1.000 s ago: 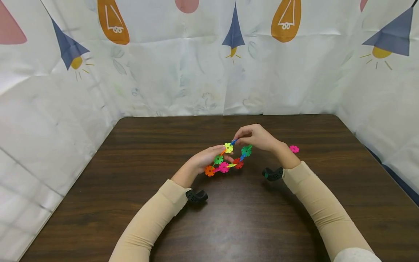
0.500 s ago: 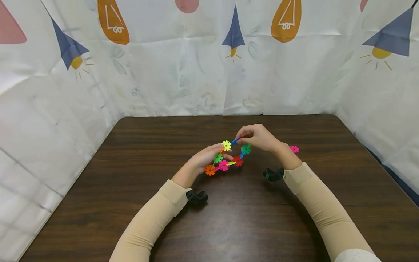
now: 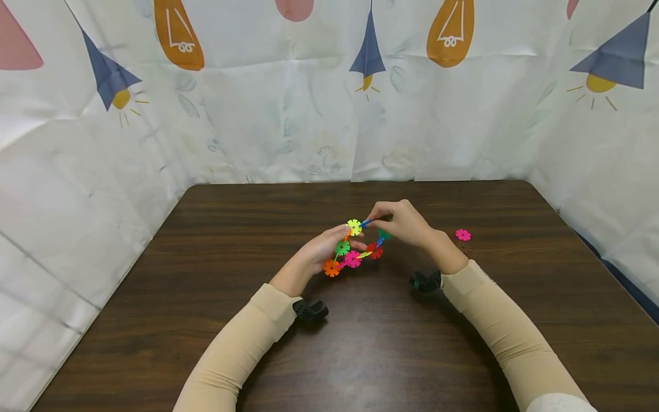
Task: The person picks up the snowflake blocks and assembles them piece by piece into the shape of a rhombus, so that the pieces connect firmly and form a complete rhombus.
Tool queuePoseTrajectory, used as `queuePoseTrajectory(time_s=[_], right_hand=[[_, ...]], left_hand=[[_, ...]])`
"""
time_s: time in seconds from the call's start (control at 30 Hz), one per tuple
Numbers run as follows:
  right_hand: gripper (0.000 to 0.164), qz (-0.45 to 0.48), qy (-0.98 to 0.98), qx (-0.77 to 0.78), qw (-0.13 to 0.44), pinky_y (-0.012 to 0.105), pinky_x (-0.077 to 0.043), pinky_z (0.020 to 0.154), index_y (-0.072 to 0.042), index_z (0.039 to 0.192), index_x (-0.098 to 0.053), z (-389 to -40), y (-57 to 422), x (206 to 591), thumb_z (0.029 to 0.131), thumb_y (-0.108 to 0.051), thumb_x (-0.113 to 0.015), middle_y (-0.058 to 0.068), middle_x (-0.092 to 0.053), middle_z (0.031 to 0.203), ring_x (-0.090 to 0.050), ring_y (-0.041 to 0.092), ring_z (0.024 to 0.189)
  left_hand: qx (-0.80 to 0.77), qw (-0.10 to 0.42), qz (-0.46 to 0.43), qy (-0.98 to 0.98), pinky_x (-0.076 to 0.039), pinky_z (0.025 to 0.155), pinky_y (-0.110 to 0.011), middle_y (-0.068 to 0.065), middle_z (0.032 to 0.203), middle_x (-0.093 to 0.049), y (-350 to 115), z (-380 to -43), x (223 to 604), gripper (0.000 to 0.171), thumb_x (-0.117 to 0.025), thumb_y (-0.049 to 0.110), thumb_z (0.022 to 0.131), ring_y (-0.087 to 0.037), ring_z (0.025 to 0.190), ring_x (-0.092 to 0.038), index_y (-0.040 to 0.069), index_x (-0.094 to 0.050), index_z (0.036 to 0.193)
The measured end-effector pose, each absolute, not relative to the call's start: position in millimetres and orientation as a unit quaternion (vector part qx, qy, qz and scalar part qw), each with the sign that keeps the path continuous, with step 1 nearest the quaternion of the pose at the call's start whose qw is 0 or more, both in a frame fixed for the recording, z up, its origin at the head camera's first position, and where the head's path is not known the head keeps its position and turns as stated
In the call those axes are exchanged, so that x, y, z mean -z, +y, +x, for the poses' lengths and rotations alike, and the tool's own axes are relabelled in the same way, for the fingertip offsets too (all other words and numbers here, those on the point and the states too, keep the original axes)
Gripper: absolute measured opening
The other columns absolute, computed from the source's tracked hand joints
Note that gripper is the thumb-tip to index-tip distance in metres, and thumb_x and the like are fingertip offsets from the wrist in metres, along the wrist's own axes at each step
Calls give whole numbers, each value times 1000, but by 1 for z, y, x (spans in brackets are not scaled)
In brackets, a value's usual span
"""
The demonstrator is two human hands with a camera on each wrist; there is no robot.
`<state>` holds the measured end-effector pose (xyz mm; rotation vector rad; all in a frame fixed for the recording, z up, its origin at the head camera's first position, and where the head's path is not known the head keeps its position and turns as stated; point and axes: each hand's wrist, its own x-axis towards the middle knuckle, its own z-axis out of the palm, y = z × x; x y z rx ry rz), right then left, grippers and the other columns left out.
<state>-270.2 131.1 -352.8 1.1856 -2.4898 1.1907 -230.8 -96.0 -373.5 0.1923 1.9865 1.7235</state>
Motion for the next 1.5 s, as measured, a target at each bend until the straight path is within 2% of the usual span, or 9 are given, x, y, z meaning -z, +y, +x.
queuePoseTrajectory(time_s=[0.2,0.43,0.57,0.77,0.9,1.03,1.13,1.3,1.5], right_hand=[[11,442,-801,-381,133,31,-53,64,-2,90,-73,-268,127,357,86,6,-78,10,-77,88,-73,22,76],[12,445,-816,-346,127,38,-58,73,-4,94,-72,-271,127,357,87,4,-78,8,-77,91,-73,22,81],[13,442,-824,-337,113,42,-58,80,-3,98,-74,-273,126,357,88,3,-78,9,-77,98,-74,24,89],[16,436,-826,-347,85,46,-55,91,-2,102,-77,-275,123,355,88,4,-78,12,-76,109,-70,31,108],[17,434,-826,-352,72,47,-54,94,0,105,-77,-276,123,354,88,4,-77,12,-74,114,-66,33,115],[21,430,-823,-362,82,49,-50,99,0,108,-76,-274,127,351,87,5,-78,15,-72,119,-61,37,124],[25,429,-818,-372,89,51,-47,103,0,111,-75,-272,131,348,86,6,-78,16,-71,122,-58,38,128],[29,417,-821,-377,97,51,-49,101,-1,114,-75,-270,143,346,86,7,-78,15,-70,124,-61,35,123],[29,360,-841,-396,79,49,-51,97,-5,118,-74,-270,176,345,91,4,-75,12,-70,125,-64,30,118]], left_hand=[[-637,249,67,727,-38,95,-41,-5,113,-75,-95,-231,373,45,-32,33,114,-26,129,-52,9,-57,143],[-657,277,64,698,-33,106,-51,-8,118,-73,-95,-231,378,46,-32,33,114,-31,132,-51,8,-55,145],[-678,312,39,664,-34,102,-61,-10,128,-69,-93,-230,378,49,-35,41,112,-34,127,-53,14,-51,149],[-691,320,23,648,-46,84,-49,-11,137,-64,-91,-229,380,47,-41,42,110,-37,128,-52,31,-38,156],[-706,304,24,639,-43,94,-59,-12,132,-65,-90,-228,382,45,-41,32,110,-37,140,-38,23,-37,154],[-722,288,24,628,-27,108,-72,-13,126,-67,-88,-228,384,39,-43,20,107,-36,148,-29,13,-42,145],[-724,278,22,631,-21,110,-74,-16,129,-65,-87,-228,385,39,-44,17,104,-37,149,-28,10,-43,143],[-720,268,23,640,-23,110,-73,-20,138,-61,-87,-229,387,48,-44,16,103,-36,149,-27,9,-40,150],[-733,258,17,629,-24,111,-71,-3,100,-71,-88,-230,387,49,-45,13,101,-35,147,-35,9,-41,150]])
